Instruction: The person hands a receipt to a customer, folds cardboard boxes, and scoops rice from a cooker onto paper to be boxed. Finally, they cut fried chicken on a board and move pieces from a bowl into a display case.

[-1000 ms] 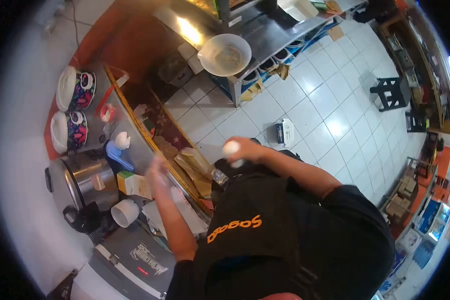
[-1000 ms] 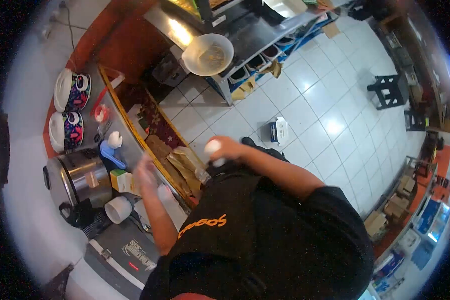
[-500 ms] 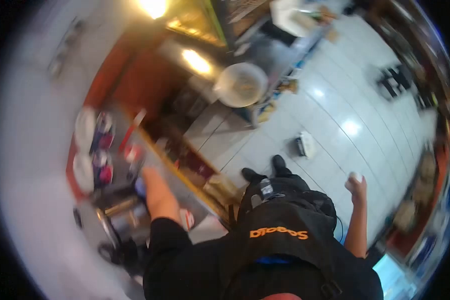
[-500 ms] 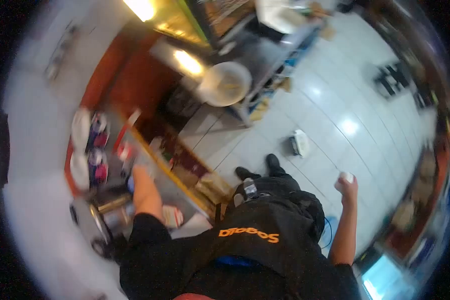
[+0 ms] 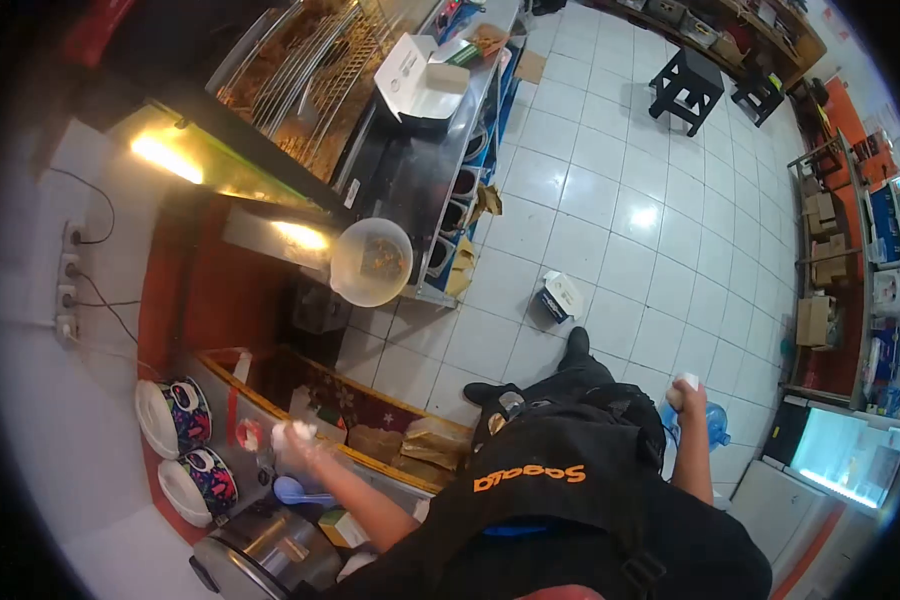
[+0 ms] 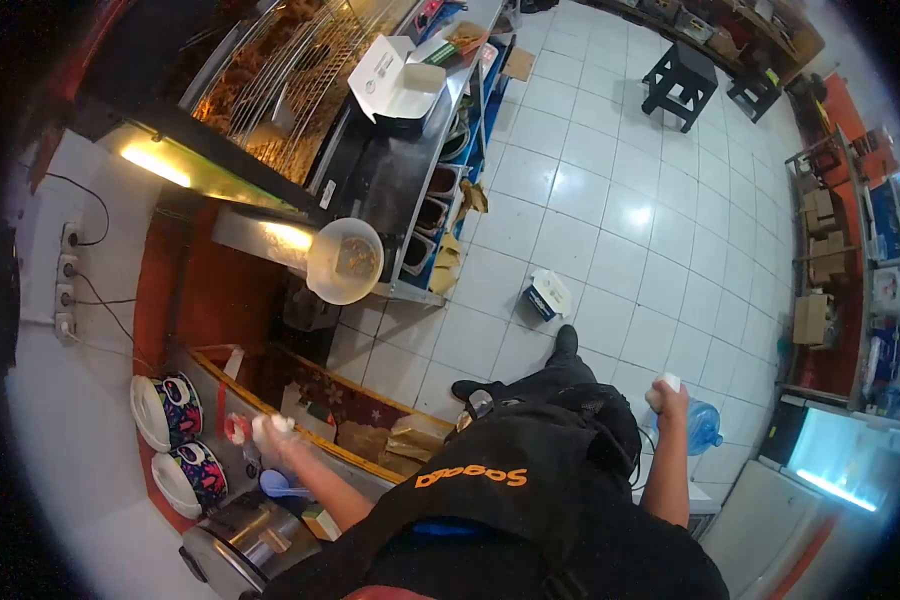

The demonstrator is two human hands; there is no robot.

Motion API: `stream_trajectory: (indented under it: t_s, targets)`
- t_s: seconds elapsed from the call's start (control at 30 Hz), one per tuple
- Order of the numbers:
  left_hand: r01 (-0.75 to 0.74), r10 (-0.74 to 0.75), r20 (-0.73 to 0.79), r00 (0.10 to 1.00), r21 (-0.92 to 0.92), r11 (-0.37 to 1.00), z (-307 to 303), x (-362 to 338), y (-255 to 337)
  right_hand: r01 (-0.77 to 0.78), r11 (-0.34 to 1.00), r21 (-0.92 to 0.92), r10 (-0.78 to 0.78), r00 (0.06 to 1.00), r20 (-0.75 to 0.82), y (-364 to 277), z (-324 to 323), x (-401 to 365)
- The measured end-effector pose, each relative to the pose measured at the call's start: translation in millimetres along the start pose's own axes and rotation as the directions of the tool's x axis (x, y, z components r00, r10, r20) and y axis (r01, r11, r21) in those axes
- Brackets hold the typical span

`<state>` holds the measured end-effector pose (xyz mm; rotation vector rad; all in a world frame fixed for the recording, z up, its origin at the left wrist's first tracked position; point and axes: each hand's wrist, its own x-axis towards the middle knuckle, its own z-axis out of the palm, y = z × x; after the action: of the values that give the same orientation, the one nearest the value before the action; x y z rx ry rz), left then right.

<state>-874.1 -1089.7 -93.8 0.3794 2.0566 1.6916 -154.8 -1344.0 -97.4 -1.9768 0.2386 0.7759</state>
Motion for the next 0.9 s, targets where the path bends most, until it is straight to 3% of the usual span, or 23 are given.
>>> stream_trajectory:
  t_s: [0.07, 0.1, 0.13, 0.17, 0.2, 0.23, 0.27, 0.3, 0.33, 0.37, 0.4, 0.43, 0.47, 0.53, 0.57, 0.63, 0.73, 0.77, 0.8, 0.87, 0.9]
  targets:
    - [-0.237, 0.29, 0.319, 0.902, -0.194, 0.952, 94.8, -113.3, 79.6, 0.038, 0.999, -0.006, -0.038, 0.999, 0.024, -14.1, -2.6, 30.2]
    - [-0.42, 0.429, 0.293, 0.854, -0.096, 0.902, 138.6, -145.8, 87.4, 0.066, 0.998, -0.006, -0.066, 0.997, 0.032, -29.1, 2.6, 43.6]
    - [-0.541, 0.531, 0.457, 0.713, -0.122, 0.832, 184.9, -172.7, 105.8, 0.093, 0.996, -0.007, -0.093, 0.995, 0.044, -46.9, 10.5, 55.8]
    - [-0.513, 0.465, 0.563, 0.683, -0.084, 0.854, 229.9, -205.6, 125.7, 0.098, 0.995, -0.017, -0.097, 0.993, 0.06, -65.5, 19.1, 67.4]
    - [-0.451, 0.447, 0.67, 0.593, -0.183, 0.874, 277.3, -221.1, 126.2, 0.117, 0.993, -0.013, -0.116, 0.99, 0.084, -84.6, 29.1, 79.3]
    - [-0.578, 0.475, 0.708, 0.522, -0.115, 0.808, 328.5, -242.6, 144.1, 0.135, 0.991, -0.01, -0.133, 0.985, 0.112, -101.9, 38.4, 91.2]
    - [-0.785, 0.607, 0.707, 0.363, -0.119, 0.608, 383.1, -251.2, 150.3, 0.138, 0.99, -0.02, -0.134, 0.982, 0.134, -117.6, 45.9, 103.7]
    - [-0.737, 0.516, 0.762, 0.391, -0.076, 0.671, 430.0, -256.4, 160.4, 0.146, 0.989, -0.019, -0.14, 0.974, 0.179, -134.6, 54.9, 116.8]
    - [-0.539, 0.515, 0.751, 0.414, -0.254, 0.803, 500.4, -241.0, 131.0, 0.154, 0.988, -0.017, -0.146, 0.963, 0.228, -149.8, 62.6, 137.6]
    - [-0.214, 0.21, 0.854, 0.477, -0.119, 0.969, 560.6, -226.9, 120.9, 0.15, 0.988, -0.043, -0.136, 0.962, 0.235, -157.5, 67.4, 163.3]
    - [-0.715, 0.388, 0.737, 0.553, 0.181, 0.675, 615.0, -204.7, 114.2, 0.154, 0.987, -0.053, -0.135, 0.955, 0.263, -167.5, 70.1, 185.4]
    - [-0.652, 0.284, 0.657, 0.699, 0.421, 0.63, 632.7, -230.5, 144.9, 0.146, 0.986, -0.075, -0.119, 0.951, 0.285, -177.1, 72.2, 204.0]
    - [-0.682, 0.249, 0.653, 0.715, 0.573, 0.455, 656.4, -238.8, 154.4, 0.128, 0.987, -0.093, -0.095, 0.949, 0.299, -185.5, 78.2, 222.2]
    - [-0.541, 0.135, 0.527, 0.839, 0.783, 0.308, 699.3, -242.7, 143.1, 0.084, 0.987, -0.14, -0.041, 0.958, 0.284, -208.7, 82.6, 238.4]
    - [-0.53, 0.12, 0.519, 0.846, 0.797, 0.288, 726.8, -223.5, 116.6, 0.058, 0.982, -0.181, -0.011, 0.967, 0.253, -216.4, 81.4, 250.7]
    - [-0.582, 0.167, 0.565, 0.808, 0.81, 0.078, 750.9, -162.7, 38.2, 0.036, 0.977, -0.211, 0.019, 0.967, 0.254, -217.1, 71.7, 278.6]
    - [-0.468, 0.136, 0.477, 0.868, 0.879, -0.096, 728.2, -176.0, 67.9, -0.006, 0.978, -0.21, 0.061, 0.965, 0.256, -214.6, 52.8, 307.8]
    - [-0.542, 0.207, 0.546, 0.812, 0.837, -0.082, 696.8, -223.6, 103.3, -0.025, 0.973, -0.231, 0.086, 0.963, 0.257, -213.3, 47.8, 312.2]
    - [-0.463, 0.682, 0.378, 0.625, 0.884, -0.066, 683.4, -239.8, 90.4, -0.034, 0.97, -0.241, 0.098, 0.96, 0.261, -213.5, 48.5, 317.1]
    - [-0.739, 0.724, 0.452, 0.521, 0.663, 0.118, 639.0, -315.1, 100.2, -0.066, 0.96, -0.271, 0.134, 0.961, 0.241, -214.8, 53.3, 321.9]
    - [-0.779, 0.701, 0.5, 0.509, 0.613, 0.129, 620.9, -336.5, 79.5, -0.072, 0.962, -0.264, 0.145, 0.953, 0.267, -212.4, 62.2, 326.2]
